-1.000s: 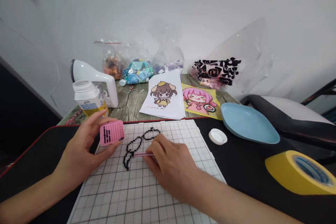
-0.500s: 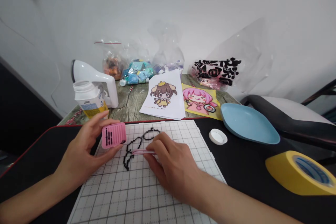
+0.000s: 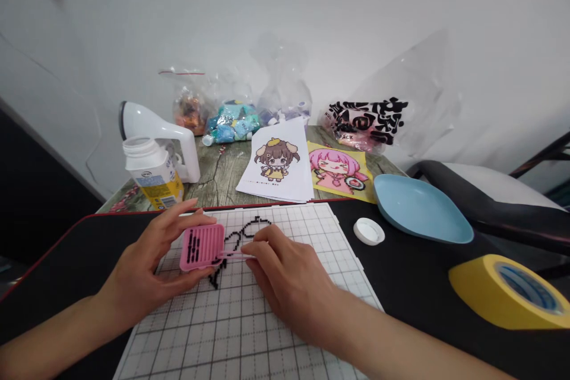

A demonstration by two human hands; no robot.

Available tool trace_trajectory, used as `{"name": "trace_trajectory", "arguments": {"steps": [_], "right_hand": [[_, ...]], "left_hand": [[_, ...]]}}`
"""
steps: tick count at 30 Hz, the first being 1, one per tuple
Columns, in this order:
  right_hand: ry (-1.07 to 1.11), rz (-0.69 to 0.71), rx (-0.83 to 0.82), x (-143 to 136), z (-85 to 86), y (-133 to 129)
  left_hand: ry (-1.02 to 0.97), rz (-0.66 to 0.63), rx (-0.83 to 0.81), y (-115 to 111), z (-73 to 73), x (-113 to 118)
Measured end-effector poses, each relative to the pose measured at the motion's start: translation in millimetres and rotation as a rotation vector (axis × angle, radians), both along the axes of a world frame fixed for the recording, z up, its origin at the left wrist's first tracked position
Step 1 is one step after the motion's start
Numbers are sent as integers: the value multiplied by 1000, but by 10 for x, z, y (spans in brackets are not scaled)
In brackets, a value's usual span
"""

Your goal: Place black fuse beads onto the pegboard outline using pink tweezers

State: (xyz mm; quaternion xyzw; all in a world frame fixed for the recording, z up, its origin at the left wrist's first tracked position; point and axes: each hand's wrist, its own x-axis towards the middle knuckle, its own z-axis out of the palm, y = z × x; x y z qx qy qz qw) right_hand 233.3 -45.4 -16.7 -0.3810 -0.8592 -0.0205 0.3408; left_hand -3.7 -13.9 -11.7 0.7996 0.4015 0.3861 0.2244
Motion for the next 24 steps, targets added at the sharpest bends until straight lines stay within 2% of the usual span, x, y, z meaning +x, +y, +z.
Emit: {"name": "trace_trajectory", "arguments": {"steps": [9,16,24], "right_hand": [[-30,-10,26,-14,-33,16],[7,-8,66,-12,4,-1],[109,-30,46,-11,7,-11]], "left_hand": [[26,-23,0,8,-10,-14],[40,-33,41,20,-16,-26],[8,88,3,53,16,1]]}}
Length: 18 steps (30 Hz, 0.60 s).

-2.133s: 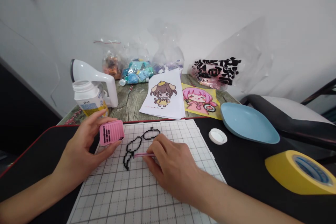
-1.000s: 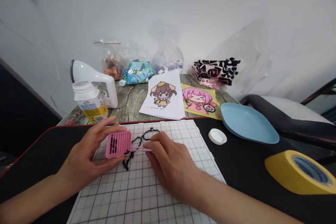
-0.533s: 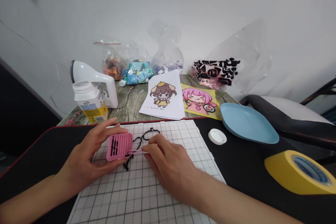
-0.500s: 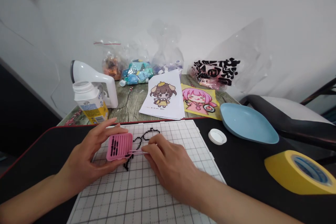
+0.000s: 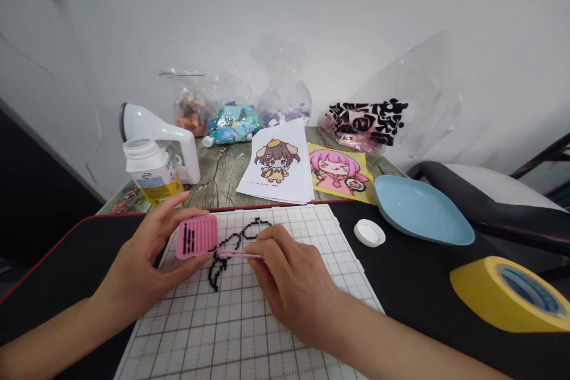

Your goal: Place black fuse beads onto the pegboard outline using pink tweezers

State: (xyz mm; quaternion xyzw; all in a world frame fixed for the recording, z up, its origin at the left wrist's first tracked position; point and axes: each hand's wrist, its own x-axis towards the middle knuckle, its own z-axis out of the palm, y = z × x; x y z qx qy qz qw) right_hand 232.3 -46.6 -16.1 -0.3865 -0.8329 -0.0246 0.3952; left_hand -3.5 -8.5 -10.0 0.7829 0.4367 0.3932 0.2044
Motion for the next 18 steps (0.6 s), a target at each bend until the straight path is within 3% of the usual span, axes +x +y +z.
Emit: {"name": "trace_trajectory", "arguments": {"steps": [6,18], "right_hand": [[-7,22,-15,8,-2,-1],[-9,-1,-15,0,-12,-8]], "left_hand": [[-74,76,-5,28,-6,13],[-69,82,-2,22,-9,9]]}}
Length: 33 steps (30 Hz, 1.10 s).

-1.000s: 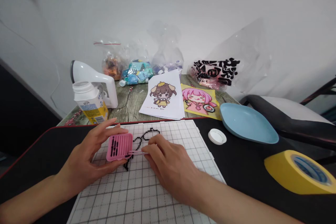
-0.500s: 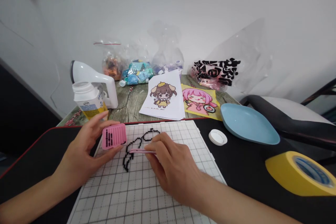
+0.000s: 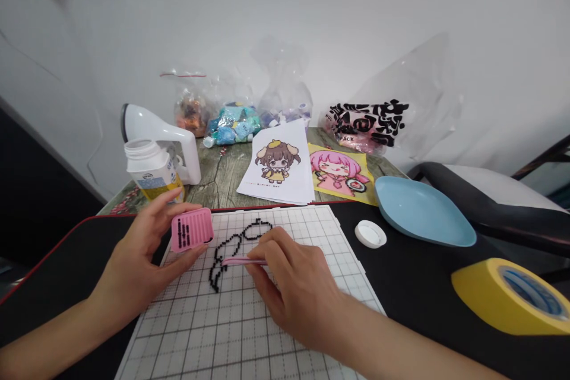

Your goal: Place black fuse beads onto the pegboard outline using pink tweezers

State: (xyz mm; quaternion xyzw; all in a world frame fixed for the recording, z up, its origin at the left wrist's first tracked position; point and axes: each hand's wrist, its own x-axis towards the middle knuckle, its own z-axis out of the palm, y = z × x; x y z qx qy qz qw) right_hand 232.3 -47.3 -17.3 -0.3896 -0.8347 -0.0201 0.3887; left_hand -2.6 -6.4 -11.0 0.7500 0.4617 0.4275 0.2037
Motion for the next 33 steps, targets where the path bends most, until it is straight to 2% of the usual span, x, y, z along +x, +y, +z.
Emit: {"name": "trace_trajectory", "arguments": {"steps": [33], "right_hand": [[-89,5,-24,1,23,4]], "left_hand": [[-4,-15,8,-5,-5,-2]]}}
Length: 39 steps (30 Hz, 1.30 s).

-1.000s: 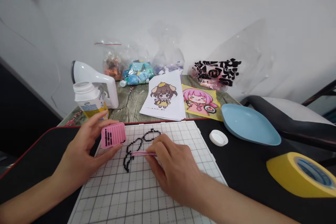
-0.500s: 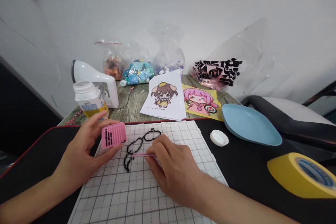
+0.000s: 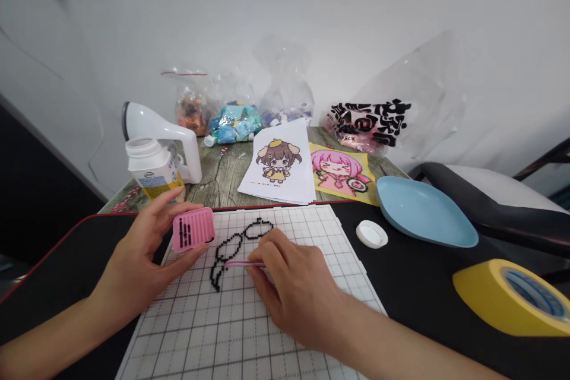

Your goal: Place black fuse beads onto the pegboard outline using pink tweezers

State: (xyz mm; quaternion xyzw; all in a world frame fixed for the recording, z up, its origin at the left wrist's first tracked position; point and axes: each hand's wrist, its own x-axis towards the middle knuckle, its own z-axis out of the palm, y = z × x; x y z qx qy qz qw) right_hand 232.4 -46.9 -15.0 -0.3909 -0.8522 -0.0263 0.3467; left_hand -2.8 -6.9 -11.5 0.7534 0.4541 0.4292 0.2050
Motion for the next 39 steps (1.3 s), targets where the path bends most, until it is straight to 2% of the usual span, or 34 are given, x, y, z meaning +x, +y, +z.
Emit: {"name": "trace_trajectory", "arguments": {"steps": [17,39], "right_hand": [[-25,-63,-13,9,-41,46],[-40,-30,-47,-5,-37,34]], "left_hand": [[0,-11,23,3,-4,6],[-1,-4,24,3,-10,-4]]}}
